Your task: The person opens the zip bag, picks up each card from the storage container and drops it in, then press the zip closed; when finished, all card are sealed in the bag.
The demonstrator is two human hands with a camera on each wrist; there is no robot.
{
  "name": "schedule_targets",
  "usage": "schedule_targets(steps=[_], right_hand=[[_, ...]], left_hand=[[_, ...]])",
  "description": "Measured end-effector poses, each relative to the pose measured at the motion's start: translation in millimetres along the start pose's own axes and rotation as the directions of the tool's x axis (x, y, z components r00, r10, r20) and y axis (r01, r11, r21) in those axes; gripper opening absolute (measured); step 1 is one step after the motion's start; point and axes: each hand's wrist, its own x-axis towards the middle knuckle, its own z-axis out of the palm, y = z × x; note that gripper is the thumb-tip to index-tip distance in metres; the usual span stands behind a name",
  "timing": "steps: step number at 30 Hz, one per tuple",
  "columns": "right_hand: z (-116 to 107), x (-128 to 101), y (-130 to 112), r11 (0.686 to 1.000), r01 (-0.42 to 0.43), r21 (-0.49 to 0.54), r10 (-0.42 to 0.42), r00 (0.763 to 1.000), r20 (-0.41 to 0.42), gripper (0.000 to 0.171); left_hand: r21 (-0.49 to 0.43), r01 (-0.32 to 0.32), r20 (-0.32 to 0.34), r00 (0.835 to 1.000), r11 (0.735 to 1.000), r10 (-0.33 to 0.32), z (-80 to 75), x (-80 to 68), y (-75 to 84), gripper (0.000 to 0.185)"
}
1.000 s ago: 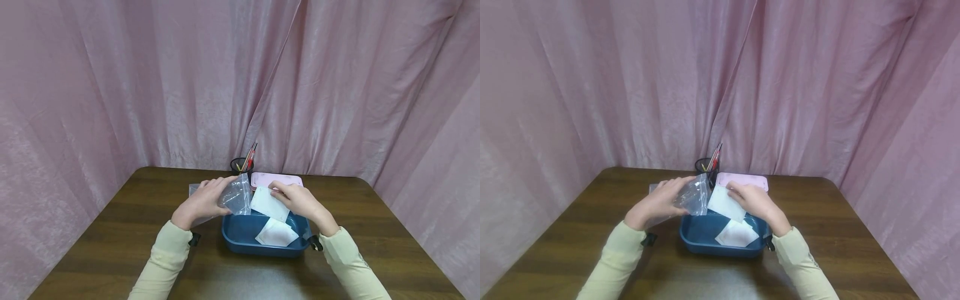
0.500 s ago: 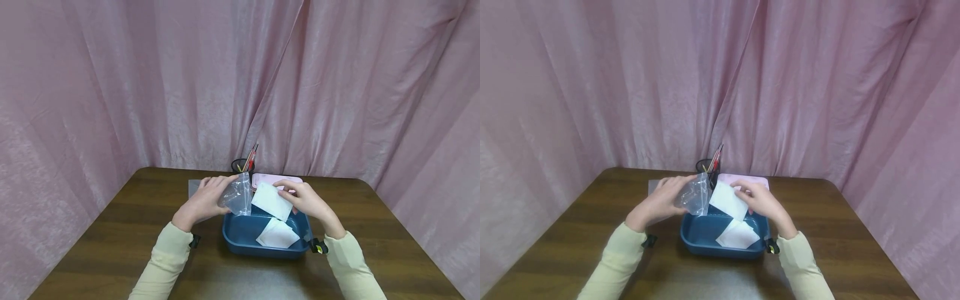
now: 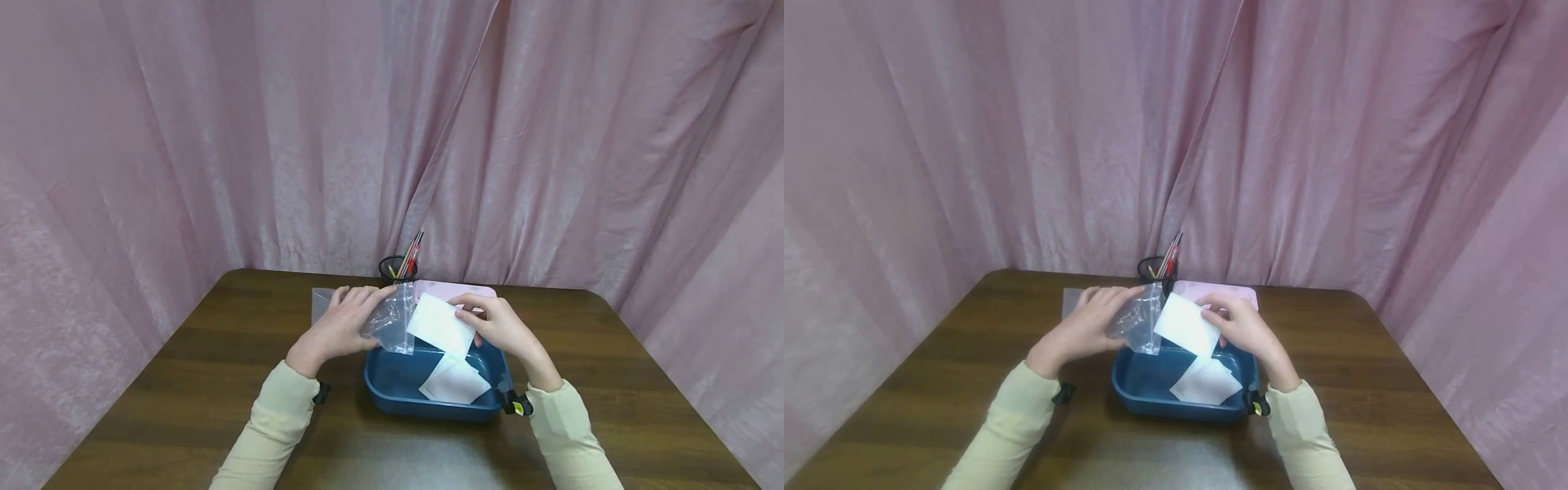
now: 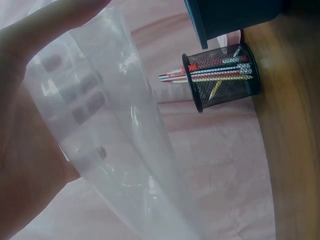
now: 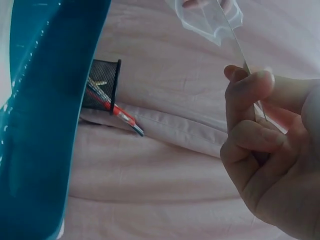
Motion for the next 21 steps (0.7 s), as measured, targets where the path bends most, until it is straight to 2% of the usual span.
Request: schedule_targets(steps=[7, 12, 17, 21], right_hand=[[8, -1, 2, 1.0, -0.003, 0.031, 0.003, 1.0, 0.027, 0.028], [14, -1, 0, 0.997, -0.028, 0.076, 0.029, 1.0, -0.006, 0.023], [15, -2, -2, 0.998, -0.015, 0.064, 0.017, 1.0, -0.022, 0.021], [13, -3, -2, 0.999, 0.013, 0.05, -0.014, 1.0, 0.004, 0.022]], left_hand=[[0.008, -0.003, 0.019, 1.0, 1.0, 0.003, 2.8, -0.7, 5.0, 0.099], [0.005, -0.004, 0.021, 1.0, 1.0, 0.004, 3.5, -1.4, 6.7, 0.099], [0.008, 0.004, 0.022, 1.0, 1.0, -0.004, 3.8, -2.1, 6.6, 0.099], [0.026, 0.039, 0.017, 0.999, 0.999, -0.039, 5.3, -2.4, 5.4, 0.1]])
